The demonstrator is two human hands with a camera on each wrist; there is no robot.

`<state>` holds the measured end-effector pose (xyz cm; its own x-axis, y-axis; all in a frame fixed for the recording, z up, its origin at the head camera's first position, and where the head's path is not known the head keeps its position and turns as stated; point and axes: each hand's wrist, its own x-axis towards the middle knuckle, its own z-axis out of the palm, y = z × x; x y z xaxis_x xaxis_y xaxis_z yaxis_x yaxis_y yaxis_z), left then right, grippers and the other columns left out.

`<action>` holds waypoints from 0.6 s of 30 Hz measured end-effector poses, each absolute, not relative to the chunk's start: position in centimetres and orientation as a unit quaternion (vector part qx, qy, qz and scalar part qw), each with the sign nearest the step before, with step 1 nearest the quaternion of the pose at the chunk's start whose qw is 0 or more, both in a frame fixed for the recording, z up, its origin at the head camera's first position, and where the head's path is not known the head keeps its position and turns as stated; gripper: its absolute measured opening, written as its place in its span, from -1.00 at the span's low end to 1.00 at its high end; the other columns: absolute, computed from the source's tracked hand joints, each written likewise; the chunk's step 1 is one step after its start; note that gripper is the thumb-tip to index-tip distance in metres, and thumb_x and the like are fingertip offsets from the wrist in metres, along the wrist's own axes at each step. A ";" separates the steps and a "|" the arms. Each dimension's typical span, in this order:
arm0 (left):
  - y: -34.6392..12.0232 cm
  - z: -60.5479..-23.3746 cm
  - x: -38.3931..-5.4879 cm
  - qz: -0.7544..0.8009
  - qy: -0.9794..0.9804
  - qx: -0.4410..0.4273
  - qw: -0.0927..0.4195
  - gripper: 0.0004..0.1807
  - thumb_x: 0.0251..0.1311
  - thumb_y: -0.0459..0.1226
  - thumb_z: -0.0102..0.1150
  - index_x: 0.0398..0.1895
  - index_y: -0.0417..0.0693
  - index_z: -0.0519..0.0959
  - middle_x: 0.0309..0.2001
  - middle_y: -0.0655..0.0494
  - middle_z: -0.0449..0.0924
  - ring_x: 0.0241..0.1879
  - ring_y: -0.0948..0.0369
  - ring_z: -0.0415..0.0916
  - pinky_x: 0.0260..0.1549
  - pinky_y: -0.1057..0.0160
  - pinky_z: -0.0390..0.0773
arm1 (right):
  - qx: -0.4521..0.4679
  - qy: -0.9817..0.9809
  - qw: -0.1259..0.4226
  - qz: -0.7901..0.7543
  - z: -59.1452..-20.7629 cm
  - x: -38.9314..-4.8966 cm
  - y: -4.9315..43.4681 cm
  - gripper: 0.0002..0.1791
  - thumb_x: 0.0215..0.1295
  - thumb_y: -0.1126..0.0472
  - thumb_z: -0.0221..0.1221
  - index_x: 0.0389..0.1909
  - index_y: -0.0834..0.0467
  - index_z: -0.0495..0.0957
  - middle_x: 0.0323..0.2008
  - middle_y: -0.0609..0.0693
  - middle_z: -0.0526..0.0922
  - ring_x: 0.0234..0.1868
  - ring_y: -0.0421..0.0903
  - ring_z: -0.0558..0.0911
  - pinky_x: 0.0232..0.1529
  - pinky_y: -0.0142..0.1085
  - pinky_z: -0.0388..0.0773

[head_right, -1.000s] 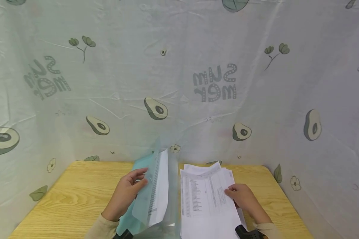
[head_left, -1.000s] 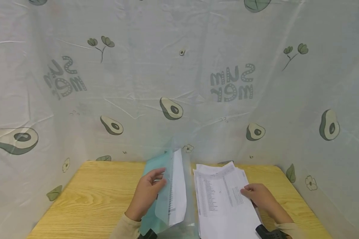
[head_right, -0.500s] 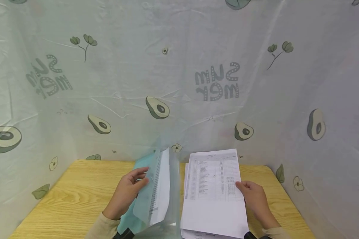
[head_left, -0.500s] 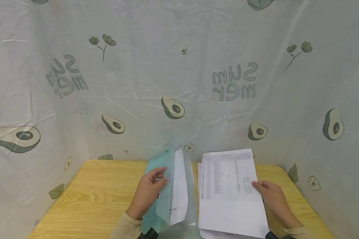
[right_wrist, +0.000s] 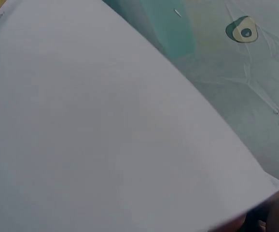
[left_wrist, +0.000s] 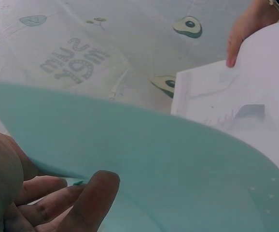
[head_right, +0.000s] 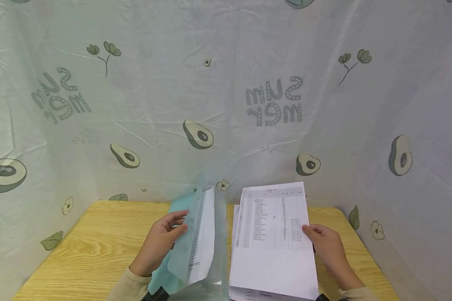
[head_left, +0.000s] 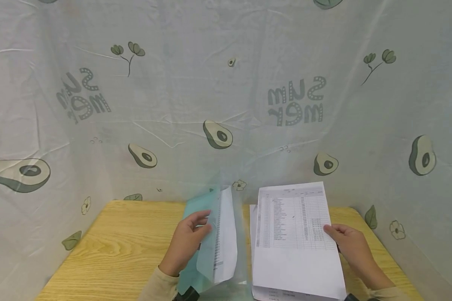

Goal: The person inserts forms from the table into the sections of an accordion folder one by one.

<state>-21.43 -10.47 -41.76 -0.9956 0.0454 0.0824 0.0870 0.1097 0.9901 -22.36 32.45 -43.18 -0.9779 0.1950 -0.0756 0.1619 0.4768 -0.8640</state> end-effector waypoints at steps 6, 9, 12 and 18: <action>-10.5 -41.8 -21.4 -0.665 -0.745 -0.045 0.016 -0.54 0.38 -0.30 0.24 0.34 -0.11 0.55 0.04 -0.07 0.66 -0.23 0.17 0.61 -0.55 0.28 0.47 | -0.101 -0.856 0.008 0.506 -42.8 -22.3 32.5 -0.42 0.56 -0.08 0.13 0.05 0.44 0.58 -0.28 -0.03 0.78 -0.33 -0.18 0.71 -0.29 -0.28 0.65; -10.6 -41.8 -21.4 -0.663 -0.747 -0.046 0.014 -0.54 0.38 -0.30 0.23 0.34 -0.11 0.55 0.05 -0.08 0.66 -0.23 0.17 0.61 -0.55 0.29 0.48 | -0.099 -0.857 0.007 0.506 -42.6 -22.3 32.7 -0.42 0.56 -0.10 0.12 0.03 0.44 0.58 -0.27 -0.02 0.78 -0.32 -0.18 0.71 -0.28 -0.28 0.65; -10.6 -41.8 -21.4 -0.660 -0.750 -0.045 0.012 -0.54 0.38 -0.30 0.23 0.34 -0.10 0.55 0.05 -0.08 0.65 -0.23 0.18 0.61 -0.55 0.30 0.47 | -0.094 -0.853 0.007 0.513 -42.3 -22.3 32.8 -0.39 0.57 -0.10 0.10 0.07 0.47 0.55 -0.22 0.00 0.78 -0.30 -0.19 0.71 -0.27 -0.29 0.66; -10.6 -41.6 -21.4 -0.658 -0.751 -0.046 0.011 -0.54 0.38 -0.29 0.24 0.34 -0.09 0.56 0.05 -0.08 0.66 -0.23 0.18 0.60 -0.56 0.29 0.46 | -0.087 -0.847 0.014 0.525 -41.9 -22.2 32.8 -0.37 0.58 -0.06 0.09 0.15 0.52 0.48 -0.14 0.07 0.78 -0.28 -0.20 0.74 -0.27 -0.27 0.68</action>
